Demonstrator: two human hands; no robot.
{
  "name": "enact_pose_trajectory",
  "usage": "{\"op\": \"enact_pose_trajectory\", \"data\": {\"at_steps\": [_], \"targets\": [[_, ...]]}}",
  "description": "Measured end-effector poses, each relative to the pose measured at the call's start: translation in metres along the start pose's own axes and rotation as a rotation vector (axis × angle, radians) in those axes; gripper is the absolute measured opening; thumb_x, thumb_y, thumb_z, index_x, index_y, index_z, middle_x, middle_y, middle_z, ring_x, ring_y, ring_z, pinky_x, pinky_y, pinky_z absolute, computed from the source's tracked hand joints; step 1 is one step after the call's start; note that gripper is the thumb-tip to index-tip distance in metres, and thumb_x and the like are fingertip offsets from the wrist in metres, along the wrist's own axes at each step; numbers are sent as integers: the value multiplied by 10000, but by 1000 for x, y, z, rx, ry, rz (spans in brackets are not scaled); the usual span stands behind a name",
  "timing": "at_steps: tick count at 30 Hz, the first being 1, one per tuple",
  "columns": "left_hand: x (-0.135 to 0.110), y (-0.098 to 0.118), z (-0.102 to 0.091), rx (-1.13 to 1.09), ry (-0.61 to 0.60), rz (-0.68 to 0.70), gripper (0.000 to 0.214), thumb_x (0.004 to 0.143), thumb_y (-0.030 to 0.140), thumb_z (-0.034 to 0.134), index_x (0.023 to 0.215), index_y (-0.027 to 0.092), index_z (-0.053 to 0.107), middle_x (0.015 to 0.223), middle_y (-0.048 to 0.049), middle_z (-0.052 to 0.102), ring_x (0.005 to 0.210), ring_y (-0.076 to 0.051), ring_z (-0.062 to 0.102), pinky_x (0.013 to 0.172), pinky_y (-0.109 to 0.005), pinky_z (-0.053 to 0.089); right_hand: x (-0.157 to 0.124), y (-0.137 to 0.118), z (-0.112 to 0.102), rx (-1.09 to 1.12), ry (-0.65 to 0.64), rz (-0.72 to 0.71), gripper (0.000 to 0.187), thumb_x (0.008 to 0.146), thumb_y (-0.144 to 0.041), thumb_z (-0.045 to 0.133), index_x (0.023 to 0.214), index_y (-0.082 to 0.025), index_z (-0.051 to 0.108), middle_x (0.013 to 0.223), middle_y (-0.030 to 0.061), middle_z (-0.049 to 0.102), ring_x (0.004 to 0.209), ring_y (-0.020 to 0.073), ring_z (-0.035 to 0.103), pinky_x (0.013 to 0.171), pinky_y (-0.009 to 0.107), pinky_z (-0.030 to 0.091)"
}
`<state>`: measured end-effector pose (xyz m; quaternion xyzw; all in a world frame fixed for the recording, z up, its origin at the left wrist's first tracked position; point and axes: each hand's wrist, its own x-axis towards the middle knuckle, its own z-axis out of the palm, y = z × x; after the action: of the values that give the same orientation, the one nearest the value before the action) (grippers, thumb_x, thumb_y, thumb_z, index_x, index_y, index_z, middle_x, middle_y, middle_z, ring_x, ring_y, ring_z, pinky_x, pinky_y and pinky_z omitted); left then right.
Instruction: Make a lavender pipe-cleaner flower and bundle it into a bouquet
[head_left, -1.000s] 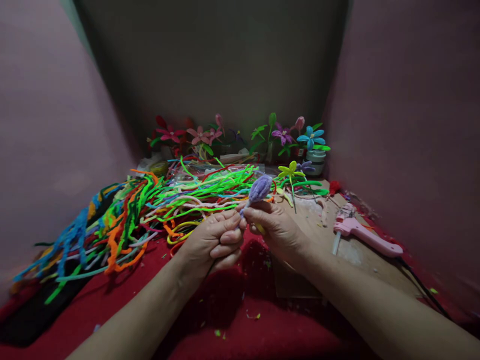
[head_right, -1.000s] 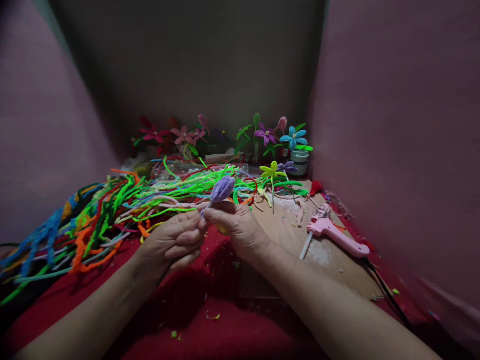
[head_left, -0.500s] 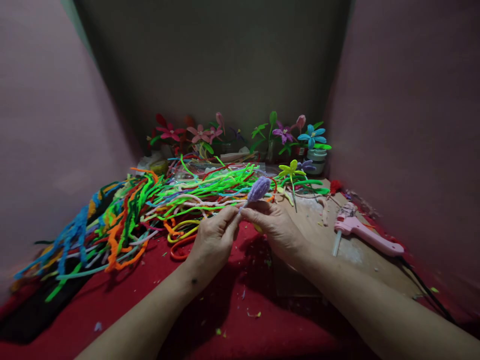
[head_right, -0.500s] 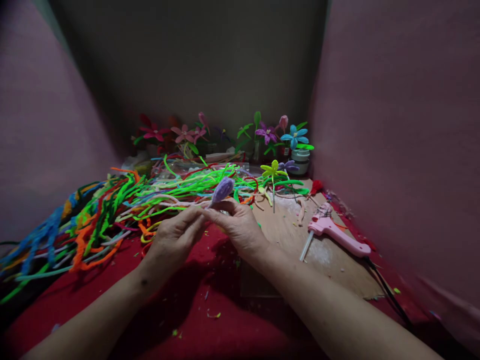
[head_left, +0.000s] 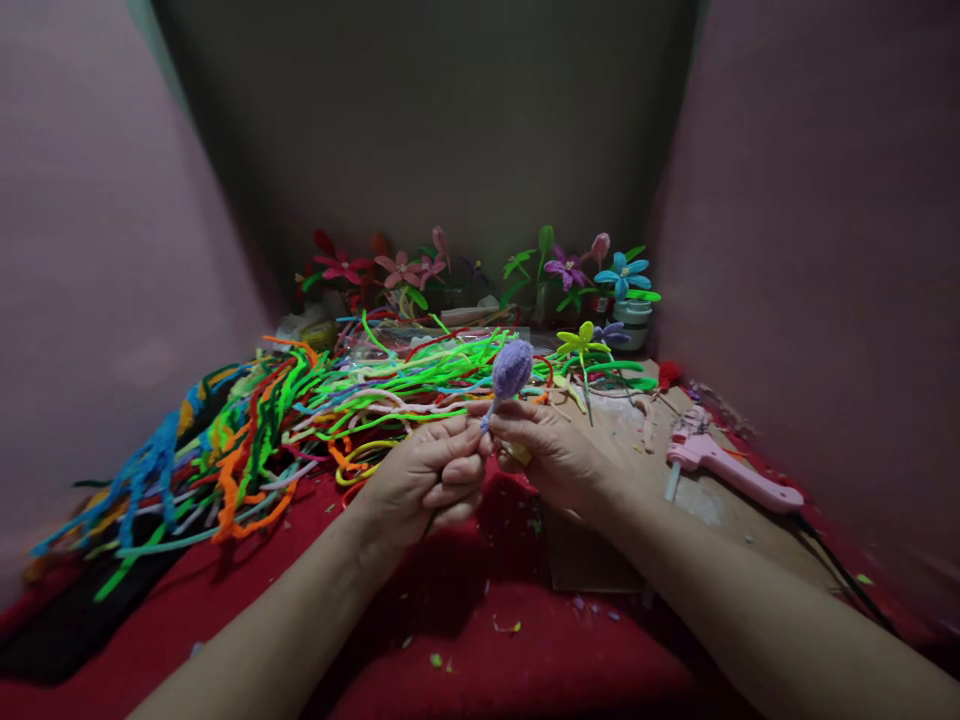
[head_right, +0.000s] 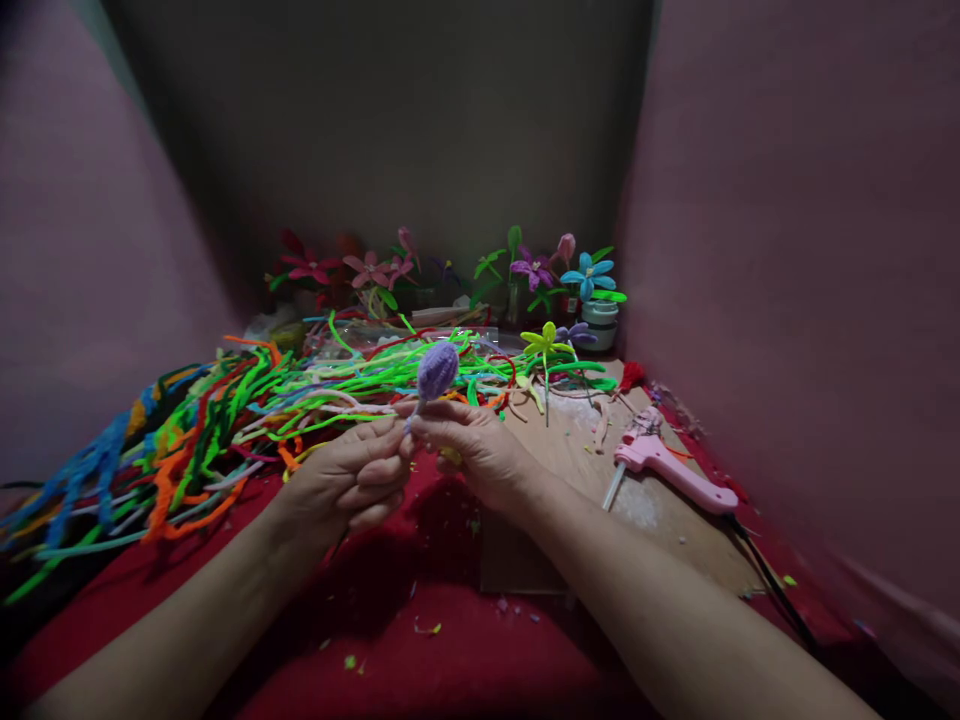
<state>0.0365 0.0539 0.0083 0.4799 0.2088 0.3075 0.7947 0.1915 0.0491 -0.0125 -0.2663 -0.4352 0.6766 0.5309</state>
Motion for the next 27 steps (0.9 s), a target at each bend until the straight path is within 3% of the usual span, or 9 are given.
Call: {"op": "enact_pose_trajectory", "data": {"at_steps": [4,8,11,13,19,27], "targets": [[2,-4,-1,-67,-40,-9,162,867,242,490,780,141,581,440,109,306,291,-2,92,255,-116,256,1,3,-1,37,-36,-11,210,699,-264,720,890,-180,702,654,-18,606,567,53,486,479,173,272],[4,-6,5,86,84,34,247,871,342,487,786,134,589,435,70,426,273,-19,247,284,-140,310,5,7,-5,84,44,-42,158,692,-250,722,825,-175,684,671,-19,615,569,60,505,472,179,283],[7,-7,4,241,197,69,359,861,449,468,756,127,587,490,2,551,316,-66,428,317,-166,355,8,7,-8,103,77,-3,194,666,-282,728,811,-166,670,677,-12,624,556,76,515,429,188,258],[11,-8,-2,264,250,94,375,850,462,477,728,124,585,483,-4,551,332,-79,447,320,-175,354,9,6,-9,118,80,42,206,642,-295,736,770,-152,662,614,-23,597,509,68,478,402,187,224],[19,-9,-21,101,342,93,232,803,344,575,776,115,604,469,46,478,323,-35,360,320,-150,273,9,4,-11,157,136,84,239,580,-281,764,744,-146,657,561,-45,564,478,55,430,401,180,223],[22,-7,-16,-36,430,189,169,680,86,597,826,150,544,507,57,500,345,-21,354,352,-126,269,11,5,-15,209,180,128,264,572,-267,760,796,-163,664,605,-37,596,509,71,470,404,186,219]]}}
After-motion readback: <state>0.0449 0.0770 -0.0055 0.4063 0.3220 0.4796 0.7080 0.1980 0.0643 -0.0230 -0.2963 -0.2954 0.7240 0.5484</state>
